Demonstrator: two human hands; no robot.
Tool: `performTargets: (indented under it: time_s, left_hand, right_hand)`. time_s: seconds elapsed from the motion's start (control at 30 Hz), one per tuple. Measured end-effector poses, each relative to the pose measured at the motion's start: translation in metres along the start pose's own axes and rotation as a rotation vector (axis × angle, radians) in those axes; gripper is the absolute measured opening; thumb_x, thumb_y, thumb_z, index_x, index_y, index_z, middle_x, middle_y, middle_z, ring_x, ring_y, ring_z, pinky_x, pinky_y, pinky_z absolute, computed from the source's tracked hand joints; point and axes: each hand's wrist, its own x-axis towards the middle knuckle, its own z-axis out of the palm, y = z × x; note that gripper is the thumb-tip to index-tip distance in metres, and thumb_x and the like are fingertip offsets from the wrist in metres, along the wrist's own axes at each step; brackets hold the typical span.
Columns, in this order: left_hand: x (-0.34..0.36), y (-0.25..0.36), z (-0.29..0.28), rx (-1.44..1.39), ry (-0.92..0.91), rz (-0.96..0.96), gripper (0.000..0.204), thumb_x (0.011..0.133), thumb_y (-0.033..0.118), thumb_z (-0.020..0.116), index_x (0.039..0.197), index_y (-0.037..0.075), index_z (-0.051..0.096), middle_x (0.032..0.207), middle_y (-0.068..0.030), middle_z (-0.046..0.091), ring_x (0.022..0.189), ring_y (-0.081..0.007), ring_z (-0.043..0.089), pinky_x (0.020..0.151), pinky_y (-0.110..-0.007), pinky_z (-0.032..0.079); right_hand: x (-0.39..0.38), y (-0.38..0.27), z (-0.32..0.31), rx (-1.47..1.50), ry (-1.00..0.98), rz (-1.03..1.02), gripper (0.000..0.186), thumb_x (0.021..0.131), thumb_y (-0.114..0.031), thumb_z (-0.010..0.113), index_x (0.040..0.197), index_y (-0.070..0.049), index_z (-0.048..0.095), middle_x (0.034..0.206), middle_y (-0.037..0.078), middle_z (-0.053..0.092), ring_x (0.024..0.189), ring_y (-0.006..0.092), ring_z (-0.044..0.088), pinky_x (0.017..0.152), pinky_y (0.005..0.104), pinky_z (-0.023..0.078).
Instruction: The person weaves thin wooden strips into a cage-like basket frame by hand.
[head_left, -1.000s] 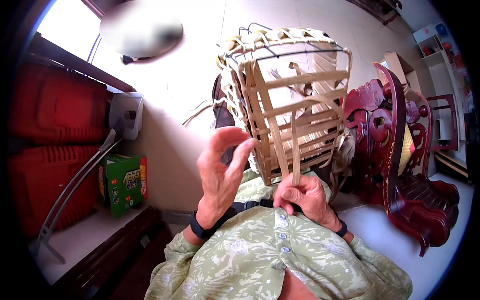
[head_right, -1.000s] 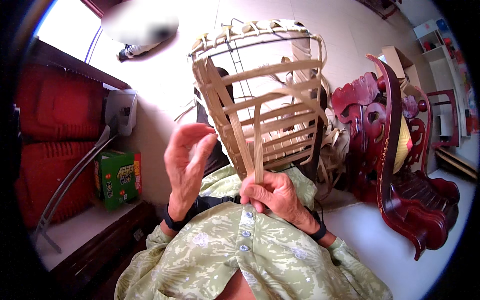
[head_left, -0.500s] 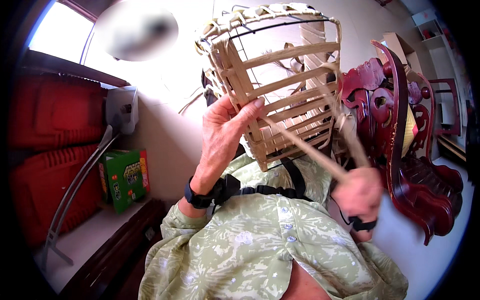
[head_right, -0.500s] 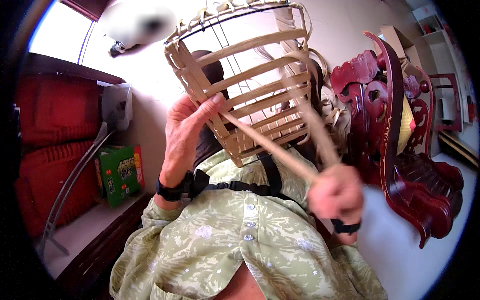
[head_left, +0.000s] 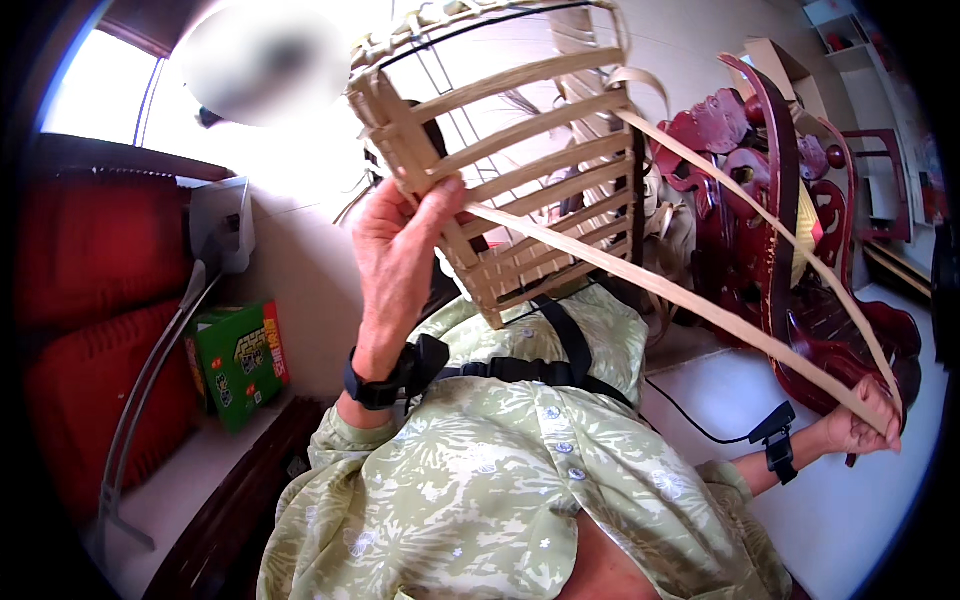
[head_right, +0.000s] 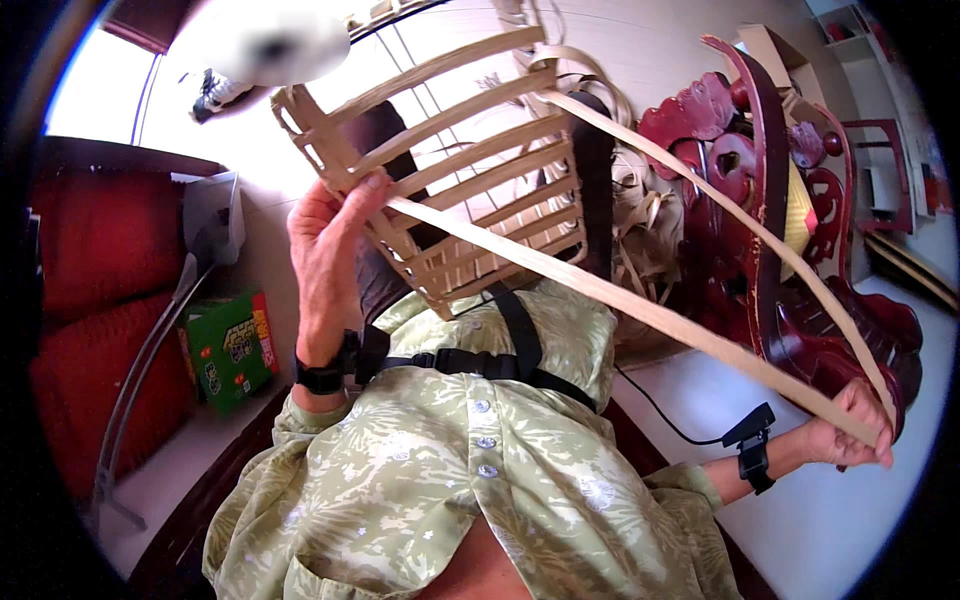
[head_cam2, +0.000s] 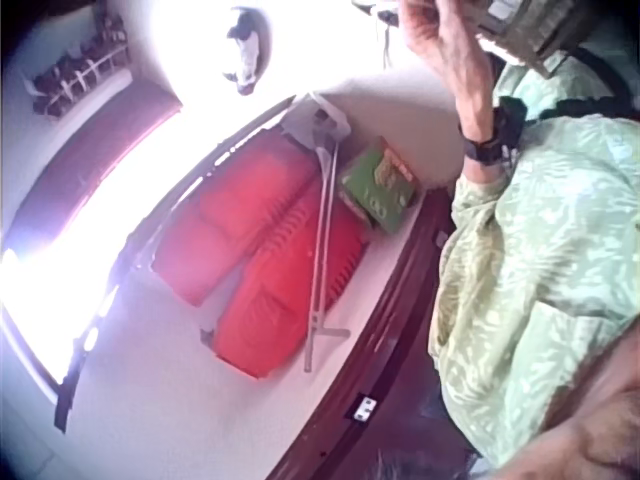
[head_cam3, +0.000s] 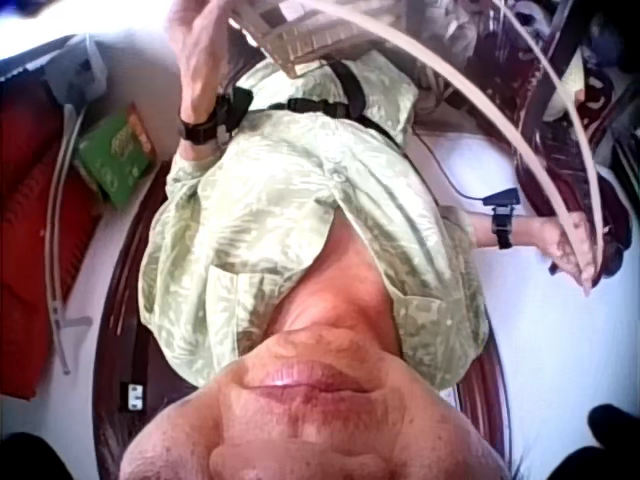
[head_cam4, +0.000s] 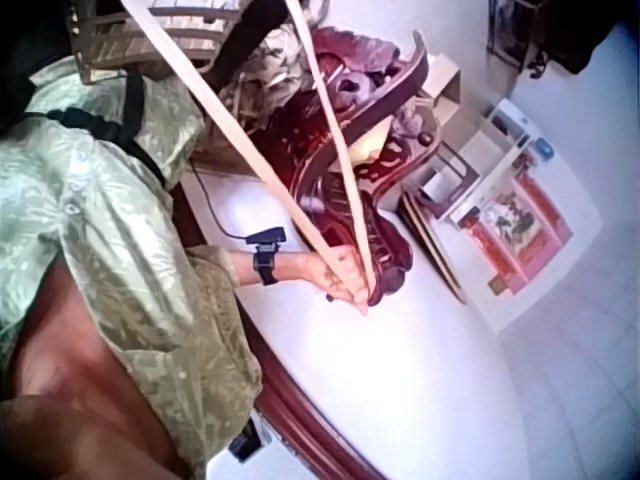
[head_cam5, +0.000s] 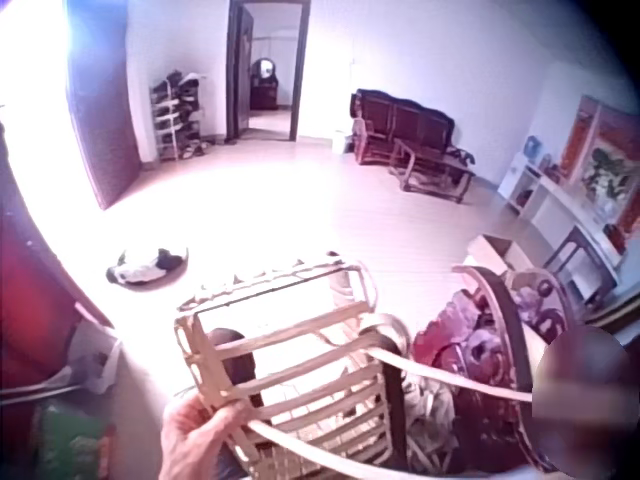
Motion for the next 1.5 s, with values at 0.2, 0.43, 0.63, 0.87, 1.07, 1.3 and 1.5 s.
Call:
performTargets:
  time_s: [0.2,0.43,0.63,0.87,1.07,1.3,1.5]
  left_hand:
    - [-0.001,-0.002,-0.009,0.023,0.0,0.004,0.016,0.094,0.011,0.067,0.105,0.0,0.067,0.089,-0.0017,0.069,0.08,-0.0068,0.063,0.074,-0.023,0.051]
    - [-0.009,0.002,-0.005,0.06,-0.054,-0.023,0.014,0.093,0.01,0.068,0.104,0.001,0.067,0.09,-0.0016,0.069,0.082,-0.0072,0.063,0.078,-0.023,0.05]
    - [-0.014,0.002,-0.005,0.11,-0.045,0.0,0.017,0.094,0.019,0.067,0.1,0.004,0.068,0.083,-0.0082,0.072,0.081,-0.0121,0.068,0.079,-0.026,0.05]
    - [-0.011,0.006,-0.003,0.096,-0.046,-0.024,0.015,0.094,0.016,0.067,0.1,0.002,0.068,0.084,-0.0068,0.072,0.078,-0.0115,0.067,0.074,-0.026,0.05]
    - [-0.007,0.001,-0.009,0.045,-0.087,-0.04,0.013,0.095,0.009,0.065,0.103,0.0,0.067,0.089,-0.0048,0.071,0.081,-0.0114,0.067,0.075,-0.025,0.053]
    - [-0.003,0.0,-0.007,0.034,-0.051,-0.034,0.014,0.094,0.01,0.066,0.103,0.0,0.067,0.089,-0.0053,0.071,0.081,-0.0116,0.067,0.075,-0.025,0.053]
    - [-0.004,0.005,-0.005,0.091,-0.032,-0.036,0.016,0.093,0.017,0.069,0.1,0.003,0.068,0.083,-0.0062,0.072,0.078,-0.0128,0.067,0.076,-0.027,0.05]
  right_hand:
    - [-0.003,-0.074,-0.034,-1.225,0.665,-0.394,0.014,0.091,-0.021,0.062,0.089,-0.007,0.061,0.069,-0.001,0.05,0.065,0.009,0.044,0.069,0.0318,0.037]
    - [0.026,0.153,-0.028,-1.741,0.643,0.154,0.023,0.097,-0.017,0.062,0.116,-0.006,0.068,0.09,0.0,0.068,0.071,0.0044,0.053,0.062,0.0183,0.042]
    - [0.045,0.31,0.006,-1.969,-0.213,0.309,0.035,0.086,-0.034,0.073,0.105,-0.005,0.065,0.094,0.013,0.071,0.074,0.0278,0.07,0.062,0.0359,0.055]
    - [0.063,0.239,-0.013,-1.557,-0.136,0.542,0.009,0.095,-0.015,0.061,0.094,-0.006,0.06,0.068,0.005,0.064,0.057,0.0143,0.062,0.043,0.0289,0.046]
    - [0.096,-0.082,-0.095,-0.771,0.51,-0.275,0.03,0.097,-0.009,0.046,0.114,0.013,0.055,0.089,0.015,0.062,0.071,0.0198,0.055,0.054,0.0254,0.05]
    - [0.084,-0.055,-0.081,-2.123,1.006,0.022,0.031,0.097,-0.023,0.055,0.105,0.003,0.068,0.09,0.014,0.071,0.073,0.0179,0.068,0.058,0.0257,0.054]
    - [0.075,0.221,-0.012,-1.803,0.265,0.313,0.034,0.09,-0.021,0.07,0.12,-0.007,0.066,0.095,0.006,0.072,0.072,0.0055,0.057,0.058,0.0242,0.046]
